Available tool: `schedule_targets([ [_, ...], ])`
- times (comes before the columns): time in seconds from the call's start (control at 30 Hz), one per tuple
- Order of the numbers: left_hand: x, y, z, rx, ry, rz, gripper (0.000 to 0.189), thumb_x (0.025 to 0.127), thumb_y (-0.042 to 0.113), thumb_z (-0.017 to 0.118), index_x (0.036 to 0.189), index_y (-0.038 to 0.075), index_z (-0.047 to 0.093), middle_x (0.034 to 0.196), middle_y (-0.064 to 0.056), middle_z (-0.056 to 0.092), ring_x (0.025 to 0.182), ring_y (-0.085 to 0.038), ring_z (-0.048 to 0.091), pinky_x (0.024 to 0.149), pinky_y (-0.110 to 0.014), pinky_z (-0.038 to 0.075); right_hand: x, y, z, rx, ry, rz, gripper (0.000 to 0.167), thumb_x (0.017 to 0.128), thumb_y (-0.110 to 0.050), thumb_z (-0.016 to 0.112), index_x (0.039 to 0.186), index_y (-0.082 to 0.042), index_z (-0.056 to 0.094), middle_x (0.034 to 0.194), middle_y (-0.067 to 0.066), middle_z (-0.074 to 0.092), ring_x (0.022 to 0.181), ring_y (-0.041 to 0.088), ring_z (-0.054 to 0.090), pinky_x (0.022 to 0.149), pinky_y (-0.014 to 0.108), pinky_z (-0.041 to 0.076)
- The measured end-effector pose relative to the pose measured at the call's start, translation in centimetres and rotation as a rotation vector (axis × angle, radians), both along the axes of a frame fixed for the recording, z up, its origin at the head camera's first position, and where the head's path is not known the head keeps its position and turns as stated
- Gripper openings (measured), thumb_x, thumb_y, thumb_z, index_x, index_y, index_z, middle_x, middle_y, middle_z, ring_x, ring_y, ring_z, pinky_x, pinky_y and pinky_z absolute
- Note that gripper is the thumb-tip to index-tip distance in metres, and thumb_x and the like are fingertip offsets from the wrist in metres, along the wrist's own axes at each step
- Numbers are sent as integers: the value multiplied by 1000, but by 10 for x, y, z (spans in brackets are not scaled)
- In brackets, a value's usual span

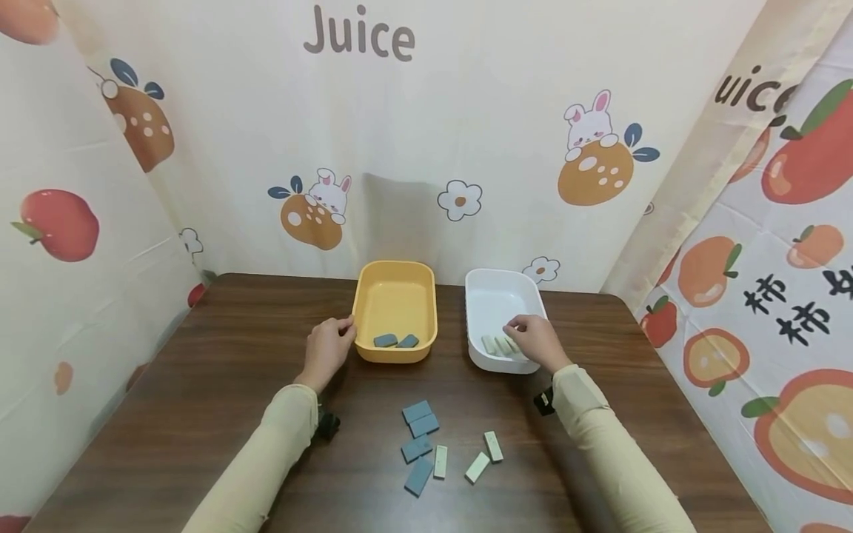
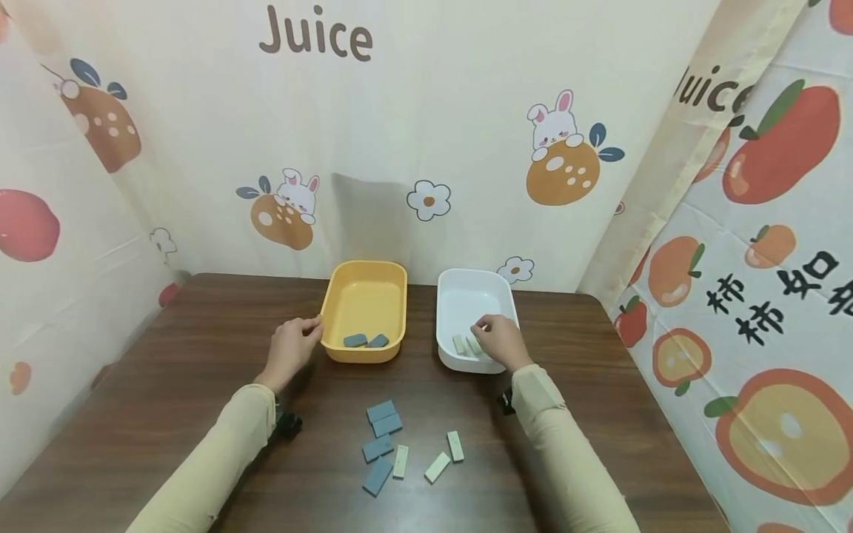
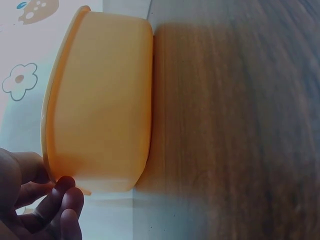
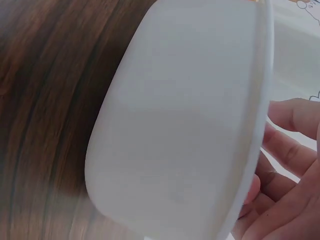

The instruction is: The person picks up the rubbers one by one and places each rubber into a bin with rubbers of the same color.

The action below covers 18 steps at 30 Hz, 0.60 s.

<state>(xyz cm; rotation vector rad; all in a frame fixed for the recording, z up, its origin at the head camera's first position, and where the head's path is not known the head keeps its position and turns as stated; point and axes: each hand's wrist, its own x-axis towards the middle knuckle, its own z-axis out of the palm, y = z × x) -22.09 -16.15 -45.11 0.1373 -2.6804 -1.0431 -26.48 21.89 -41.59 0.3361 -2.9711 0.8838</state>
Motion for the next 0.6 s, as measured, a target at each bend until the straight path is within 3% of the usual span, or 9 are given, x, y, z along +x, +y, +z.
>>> schedule_targets([
  [0.3,2,-1,-2,-6,20,18,33,94,21,61,121,4,68,111,-20,71,74,-27,57,65,-37,46,8,11,6,-7,4,-42,27,96,-22,57,103,0,72,98,18,72,83,25,61,72,36,49],
  [0.6,2,0,0,-5,10,11,34,95,22,60,123,5,66,109,-21,70,71,-27,54,63,-35,44,13,38,15,-37,38,-107,29,98,-18,55,112,3,68,104,25,70,84,28,62,66,30,47],
])
